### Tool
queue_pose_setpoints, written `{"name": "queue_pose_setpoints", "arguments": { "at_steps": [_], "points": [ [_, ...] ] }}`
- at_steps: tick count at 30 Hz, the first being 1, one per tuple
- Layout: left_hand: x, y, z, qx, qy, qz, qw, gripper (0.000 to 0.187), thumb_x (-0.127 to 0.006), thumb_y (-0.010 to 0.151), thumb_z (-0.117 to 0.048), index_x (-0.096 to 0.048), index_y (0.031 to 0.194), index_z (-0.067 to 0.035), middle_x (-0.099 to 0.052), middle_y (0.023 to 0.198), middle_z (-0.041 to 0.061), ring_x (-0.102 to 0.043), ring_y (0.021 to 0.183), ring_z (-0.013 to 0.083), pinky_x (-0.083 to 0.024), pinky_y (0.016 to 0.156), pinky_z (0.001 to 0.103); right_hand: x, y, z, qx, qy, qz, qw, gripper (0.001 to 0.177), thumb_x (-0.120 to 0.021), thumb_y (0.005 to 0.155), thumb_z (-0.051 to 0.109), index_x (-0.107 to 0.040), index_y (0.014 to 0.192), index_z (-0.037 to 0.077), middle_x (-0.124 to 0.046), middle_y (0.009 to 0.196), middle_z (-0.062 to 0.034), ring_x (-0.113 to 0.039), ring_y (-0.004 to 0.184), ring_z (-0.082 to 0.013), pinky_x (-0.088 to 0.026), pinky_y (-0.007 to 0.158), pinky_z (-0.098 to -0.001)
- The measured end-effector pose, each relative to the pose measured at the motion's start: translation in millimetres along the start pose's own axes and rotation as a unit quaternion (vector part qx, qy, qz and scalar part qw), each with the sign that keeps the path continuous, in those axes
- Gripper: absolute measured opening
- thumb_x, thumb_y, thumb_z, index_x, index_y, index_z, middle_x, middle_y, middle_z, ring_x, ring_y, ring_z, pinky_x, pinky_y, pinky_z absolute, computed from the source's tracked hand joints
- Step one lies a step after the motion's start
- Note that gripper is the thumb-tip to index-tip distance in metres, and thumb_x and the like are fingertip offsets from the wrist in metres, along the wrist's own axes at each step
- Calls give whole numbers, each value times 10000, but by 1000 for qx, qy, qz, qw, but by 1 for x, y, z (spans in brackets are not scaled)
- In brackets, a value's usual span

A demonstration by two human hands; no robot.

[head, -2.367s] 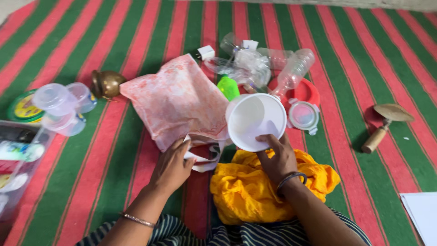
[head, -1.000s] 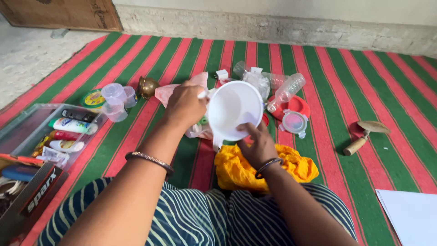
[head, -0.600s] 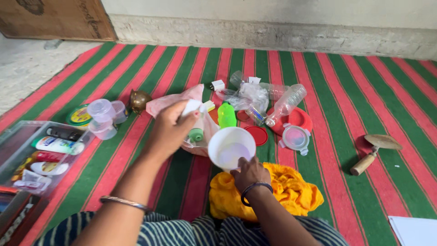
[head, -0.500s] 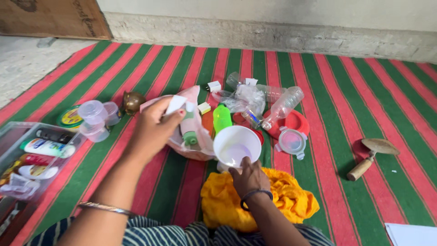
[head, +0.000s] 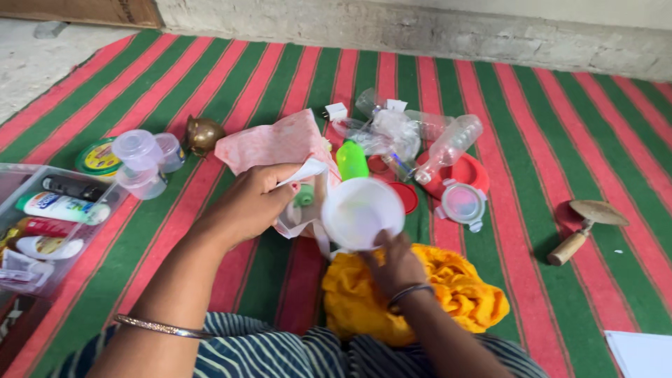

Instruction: The person sits on a striped mat and wipes various household items with a yellow cloth. They clean a stainless steel thermos, a small metal cup, a wooden mortar, and a white plastic bowl. After wiping each item, they place it into a cardboard box.

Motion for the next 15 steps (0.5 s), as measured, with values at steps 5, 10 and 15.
{"name": "queue_pose_setpoints", "arguments": {
  "at_steps": [5, 10, 15],
  "points": [
    [20, -7, 20, 1, -114, -23, 993, 469, -486, 959, -145, -626, 1405, -191, -745, 1158, -40, -501, 642, 70, -472, 551, 265, 31, 1, 9, 88, 45, -174, 980, 314, -759, 852, 275, -595, 1043, 88, -596, 1185, -213, -659, 968, -439, -545, 753, -516],
    [18, -3, 40, -102, -172, -6, 980, 437, -508, 1001, -129, -624, 1422, -107, -737, 1136, -4, -617, 801, 16, -536, 668, 237, 36, -24, 50, 297, 102, -127, 941, 431, -742, 839, 201, -573, 1213, 68, -602, 1189, -179, -652, 1076, -427, -531, 898, -480],
    [27, -8, 50, 9, -123, 16, 992, 481, -520, 966, -153, -586, 1441, -190, -725, 945, 7, -572, 611, 80, -505, 523, 284, 4, -17, 56, 259, 44, 10, 965, 400, -759, 825, 180, -610, 1188, 104, -612, 1233, -180, -651, 1103, -420, -553, 875, -461]
  ]
}}
Point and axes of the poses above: each hand's wrist, its own y-axis towards the middle knuckle, its own x-axis out of the back of the hand, z = x × y, the point moved 2 cm from there along y, towards the middle knuckle
